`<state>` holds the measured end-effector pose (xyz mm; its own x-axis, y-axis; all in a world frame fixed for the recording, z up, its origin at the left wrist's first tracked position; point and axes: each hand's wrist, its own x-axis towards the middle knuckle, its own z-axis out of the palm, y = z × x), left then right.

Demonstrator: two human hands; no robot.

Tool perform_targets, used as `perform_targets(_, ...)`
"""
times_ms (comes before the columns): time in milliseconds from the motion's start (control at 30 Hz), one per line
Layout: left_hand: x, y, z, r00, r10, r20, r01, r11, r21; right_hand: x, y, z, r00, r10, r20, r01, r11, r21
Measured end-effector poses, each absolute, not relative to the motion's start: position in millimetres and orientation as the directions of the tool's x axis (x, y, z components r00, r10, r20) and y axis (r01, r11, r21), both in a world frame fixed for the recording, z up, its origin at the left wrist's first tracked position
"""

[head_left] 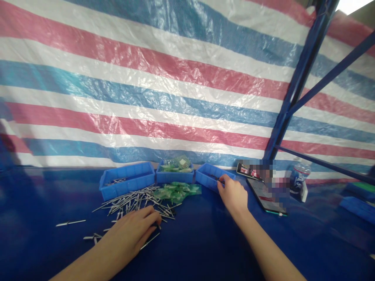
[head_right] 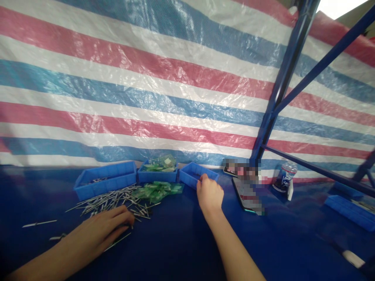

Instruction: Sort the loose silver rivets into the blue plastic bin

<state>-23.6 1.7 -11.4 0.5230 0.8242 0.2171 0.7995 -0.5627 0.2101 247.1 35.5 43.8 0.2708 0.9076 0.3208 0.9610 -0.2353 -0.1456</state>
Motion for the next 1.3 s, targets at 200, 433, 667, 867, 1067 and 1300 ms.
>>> perform_targets(200, -24.2, 5.8, -20.4, 0.503, 0.835, 0.221, 0.819, -0.543, 0.185, 248.8, 37.3, 43.3, 0.289, 0.909, 0.301, 0.955, -0.256, -0.148)
perform_targets(433, -26.3, 5.4, -22.2, 0.450, 0.865, 0.222, 0.869, -0.481, 0.118, 250.2, 37.8, 43.8, 0.309, 0.907, 0.287, 0.949, -0.275, -0.151)
perform_targets(667, -25.9, 3.1, -16.4, 0.383, 0.906, 0.178, 0.914, -0.400, 0.069, 246.4, 33.0, 48.0, 0.261, 0.921, 0.290, 0.960, -0.217, -0.177)
perform_targets(867, -28.9, 7.2, -23.4, 0.387, 0.903, 0.184, 0.908, -0.408, 0.091, 231.3, 24.9, 45.2, 0.106, 0.957, 0.269, 0.974, -0.046, -0.221)
perform_targets(1067, -30.4, 10.4, -28.7, 0.381, 0.907, 0.180, 0.914, -0.398, 0.075, 216.2, 17.8, 35.6, -0.072, 0.969, 0.235, 0.954, 0.135, -0.266)
perform_targets(1300, -28.1, 6.2, -23.9, 0.355, 0.906, 0.230, 0.910, -0.391, 0.137, 208.0, 9.2, 37.8, -0.223, 0.950, 0.217, 0.918, 0.280, -0.282)
